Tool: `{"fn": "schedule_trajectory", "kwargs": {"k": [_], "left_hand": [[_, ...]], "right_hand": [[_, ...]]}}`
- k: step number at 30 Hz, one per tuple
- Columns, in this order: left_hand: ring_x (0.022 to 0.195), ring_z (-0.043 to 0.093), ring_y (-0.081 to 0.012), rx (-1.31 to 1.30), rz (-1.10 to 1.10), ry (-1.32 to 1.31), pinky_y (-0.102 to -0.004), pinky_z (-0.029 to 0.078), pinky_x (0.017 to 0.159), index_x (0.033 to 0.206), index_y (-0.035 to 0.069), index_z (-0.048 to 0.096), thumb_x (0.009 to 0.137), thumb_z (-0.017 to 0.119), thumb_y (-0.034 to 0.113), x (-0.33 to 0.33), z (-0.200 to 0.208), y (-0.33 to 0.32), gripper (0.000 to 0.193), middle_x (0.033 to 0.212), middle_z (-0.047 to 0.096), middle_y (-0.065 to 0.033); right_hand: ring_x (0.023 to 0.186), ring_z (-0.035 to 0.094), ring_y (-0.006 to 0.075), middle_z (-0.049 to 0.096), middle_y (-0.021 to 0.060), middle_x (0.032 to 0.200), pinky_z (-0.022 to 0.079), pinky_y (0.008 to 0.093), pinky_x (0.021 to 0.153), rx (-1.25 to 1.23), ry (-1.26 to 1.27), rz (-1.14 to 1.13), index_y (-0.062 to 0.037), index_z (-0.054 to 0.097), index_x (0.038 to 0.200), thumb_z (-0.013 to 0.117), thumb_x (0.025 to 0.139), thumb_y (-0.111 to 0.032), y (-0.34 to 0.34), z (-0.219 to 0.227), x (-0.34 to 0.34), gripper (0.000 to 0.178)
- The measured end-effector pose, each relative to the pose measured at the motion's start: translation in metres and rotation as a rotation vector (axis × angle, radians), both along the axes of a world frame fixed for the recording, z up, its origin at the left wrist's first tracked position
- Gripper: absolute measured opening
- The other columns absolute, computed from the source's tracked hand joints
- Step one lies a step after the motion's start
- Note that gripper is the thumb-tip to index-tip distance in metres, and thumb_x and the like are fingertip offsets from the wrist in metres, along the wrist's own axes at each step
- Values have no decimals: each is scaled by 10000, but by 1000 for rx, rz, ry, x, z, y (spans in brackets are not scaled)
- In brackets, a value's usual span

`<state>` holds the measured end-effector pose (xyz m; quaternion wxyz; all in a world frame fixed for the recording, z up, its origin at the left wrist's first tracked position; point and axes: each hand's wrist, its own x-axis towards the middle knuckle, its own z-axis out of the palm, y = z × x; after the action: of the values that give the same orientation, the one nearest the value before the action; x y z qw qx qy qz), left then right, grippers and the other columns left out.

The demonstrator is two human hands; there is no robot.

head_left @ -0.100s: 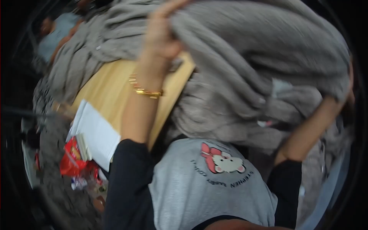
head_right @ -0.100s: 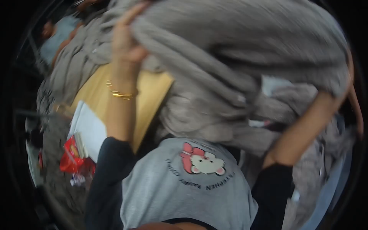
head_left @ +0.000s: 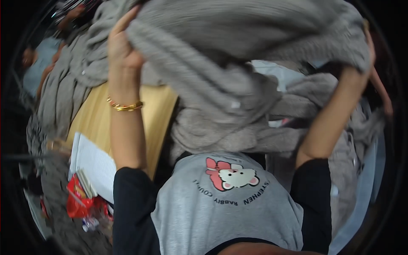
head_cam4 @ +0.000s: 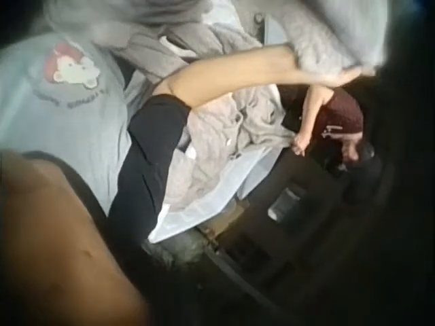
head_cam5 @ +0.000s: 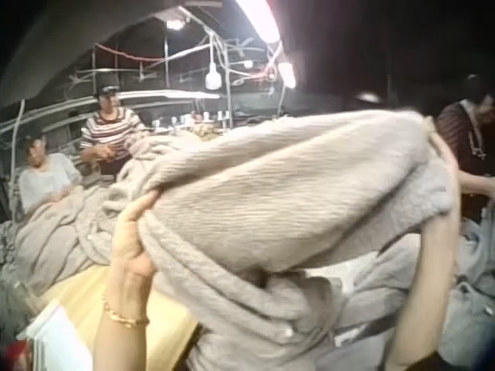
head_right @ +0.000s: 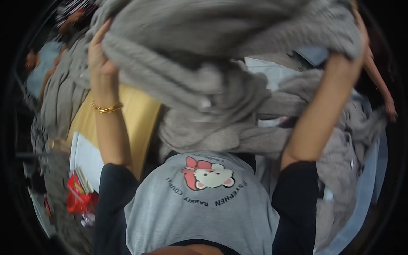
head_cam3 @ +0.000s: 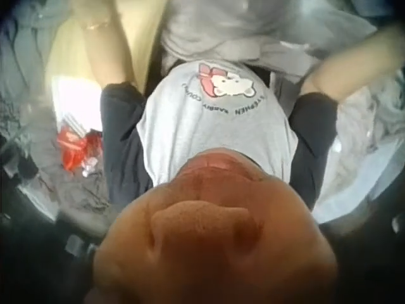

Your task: Inspecting a grey fuzzy sweater and using thread snips to trim excess threads near decorative silver elements.

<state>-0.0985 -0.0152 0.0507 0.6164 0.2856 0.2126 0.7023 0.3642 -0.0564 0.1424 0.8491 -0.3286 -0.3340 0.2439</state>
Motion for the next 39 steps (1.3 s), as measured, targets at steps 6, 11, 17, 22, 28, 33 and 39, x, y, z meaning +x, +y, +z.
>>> {"fn": "schedule_trajectory", "kwargs": {"k": [6,11,17,22,28,33,39], "left_hand": [[965,661,-239,-178,-75,191,-371,539,848,1249,-20,547,875,612,107,-1,-67,16,401,1109,657,-156],[1241,457,-224,99,374,812,-355,353,1044,1372,-2,447,853,667,172,43,-106,0,590,1330,512,-162],[1195,503,-269,649,156,1102,-372,382,1022,1285,15,530,843,685,191,166,-55,-37,501,1260,546,-166],[901,672,-244,1087,578,1073,-325,548,789,1397,34,374,893,628,106,226,-6,-55,569,1122,614,-136],[914,642,-183,208,-391,249,-312,511,835,1149,0,552,872,614,112,186,-28,-45,306,1051,652,-89],[963,658,-177,-2,-396,235,-308,532,849,1079,-8,642,960,534,227,135,-41,-44,284,1047,684,-109],[977,662,-216,-56,-484,144,-332,543,861,1137,-22,591,969,525,184,116,-51,-30,275,1094,660,-132]], "right_hand": [[706,642,184,685,73,812,532,311,645,75,103,626,-64,664,916,558,948,-250,-1,-5,40,217],[544,551,132,596,-2,653,478,283,533,-57,351,727,-70,638,886,538,961,-238,19,-19,17,210],[605,616,169,641,32,752,489,294,519,-34,299,803,-54,617,872,535,959,-260,19,-13,-16,239],[629,651,201,632,51,791,434,228,401,180,-77,1123,-41,595,984,485,988,-236,3,-13,-49,224],[631,671,211,645,113,949,381,201,367,-113,-71,942,2,505,1235,401,1024,-260,-41,-38,-90,352],[554,607,108,610,235,1189,386,167,406,40,-66,1169,4,496,1290,536,969,-225,-8,-83,-61,397],[412,441,19,685,151,1054,359,134,395,-303,-857,704,-15,625,1214,645,891,-261,-47,-123,-108,406]]}}
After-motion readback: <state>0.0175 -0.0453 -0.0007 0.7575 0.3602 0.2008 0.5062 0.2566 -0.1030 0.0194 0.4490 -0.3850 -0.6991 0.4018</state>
